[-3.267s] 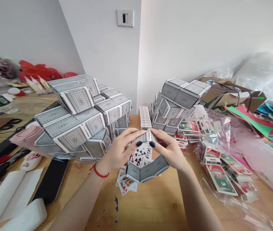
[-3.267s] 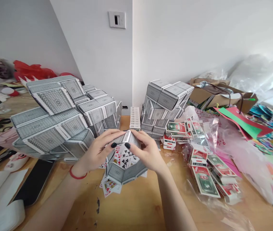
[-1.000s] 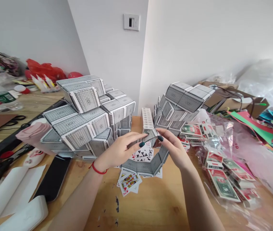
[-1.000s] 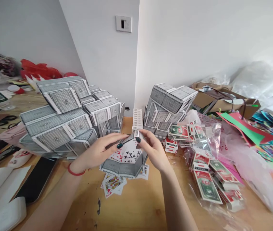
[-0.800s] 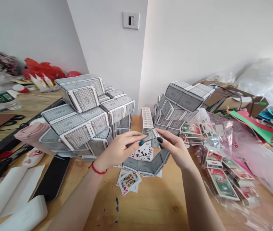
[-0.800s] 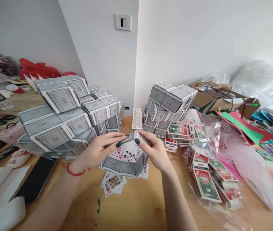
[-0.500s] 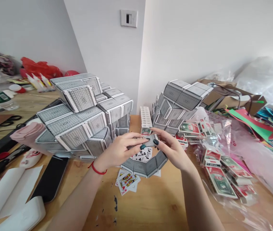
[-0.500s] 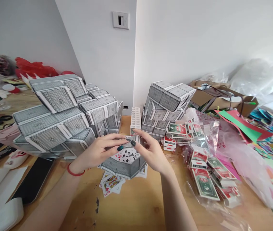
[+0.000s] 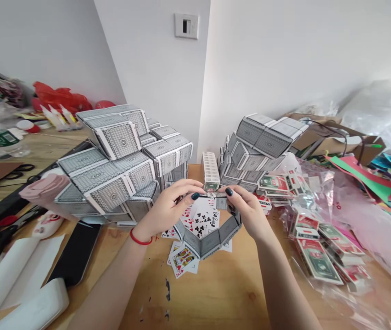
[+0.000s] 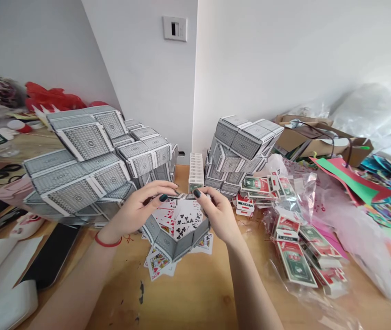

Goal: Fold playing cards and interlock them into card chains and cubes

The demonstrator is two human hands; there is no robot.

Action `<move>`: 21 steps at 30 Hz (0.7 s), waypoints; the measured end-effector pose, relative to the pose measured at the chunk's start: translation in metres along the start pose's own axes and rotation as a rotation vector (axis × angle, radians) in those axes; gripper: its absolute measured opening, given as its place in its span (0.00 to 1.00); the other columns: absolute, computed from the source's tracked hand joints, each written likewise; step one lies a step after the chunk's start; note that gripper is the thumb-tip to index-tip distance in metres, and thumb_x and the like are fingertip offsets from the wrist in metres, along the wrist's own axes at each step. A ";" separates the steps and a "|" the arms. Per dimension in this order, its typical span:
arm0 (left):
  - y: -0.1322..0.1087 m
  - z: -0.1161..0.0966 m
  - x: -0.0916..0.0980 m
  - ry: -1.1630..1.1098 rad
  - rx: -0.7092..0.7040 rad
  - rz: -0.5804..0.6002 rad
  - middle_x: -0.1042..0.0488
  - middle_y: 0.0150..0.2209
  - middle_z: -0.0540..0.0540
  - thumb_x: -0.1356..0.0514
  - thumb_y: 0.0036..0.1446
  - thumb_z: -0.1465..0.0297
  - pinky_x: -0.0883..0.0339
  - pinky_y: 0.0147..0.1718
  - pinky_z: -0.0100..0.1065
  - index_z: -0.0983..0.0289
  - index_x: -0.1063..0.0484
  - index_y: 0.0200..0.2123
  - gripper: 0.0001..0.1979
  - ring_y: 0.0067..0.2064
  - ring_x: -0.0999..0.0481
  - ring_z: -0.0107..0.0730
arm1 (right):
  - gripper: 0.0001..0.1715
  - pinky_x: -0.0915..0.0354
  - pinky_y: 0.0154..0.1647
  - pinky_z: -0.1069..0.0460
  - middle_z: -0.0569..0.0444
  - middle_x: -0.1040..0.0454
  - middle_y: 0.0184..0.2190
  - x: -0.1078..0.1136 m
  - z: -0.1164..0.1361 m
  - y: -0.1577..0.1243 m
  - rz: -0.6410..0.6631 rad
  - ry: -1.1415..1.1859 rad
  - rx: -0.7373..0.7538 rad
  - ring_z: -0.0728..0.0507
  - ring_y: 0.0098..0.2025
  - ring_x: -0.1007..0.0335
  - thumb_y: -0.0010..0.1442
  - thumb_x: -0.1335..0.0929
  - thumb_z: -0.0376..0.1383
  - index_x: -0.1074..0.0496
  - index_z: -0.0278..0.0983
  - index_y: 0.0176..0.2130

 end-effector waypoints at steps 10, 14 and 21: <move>0.000 0.009 -0.007 -0.109 0.093 -0.057 0.28 0.44 0.56 0.54 0.62 0.67 0.39 0.49 0.36 0.64 0.31 0.36 0.14 0.47 0.31 0.33 | 0.25 0.42 0.26 0.54 0.55 0.35 0.26 -0.015 -0.006 -0.001 0.045 -0.036 -0.020 0.49 0.26 0.44 0.56 0.39 0.52 0.29 0.36 0.39; 0.000 0.008 -0.013 -0.137 0.096 -0.048 0.29 0.44 0.56 0.53 0.62 0.66 0.39 0.49 0.38 0.63 0.31 0.38 0.13 0.47 0.31 0.34 | 0.25 0.41 0.26 0.54 0.53 0.31 0.30 -0.026 -0.003 -0.001 0.103 -0.029 -0.011 0.48 0.28 0.40 0.56 0.39 0.52 0.28 0.36 0.39; -0.002 0.013 -0.006 -0.261 0.126 -0.047 0.35 0.53 0.57 0.49 0.59 0.70 0.39 0.53 0.40 0.59 0.38 0.51 0.16 0.54 0.36 0.36 | 0.23 0.40 0.26 0.54 0.54 0.32 0.25 -0.015 -0.007 0.001 0.094 0.088 -0.069 0.49 0.25 0.39 0.55 0.38 0.52 0.29 0.36 0.35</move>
Point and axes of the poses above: each hand's wrist, its own y-axis towards the middle knuckle, its own x-axis out of the back of the hand, z = x × y, the point moved 10 cm from there along y, towards the middle knuckle
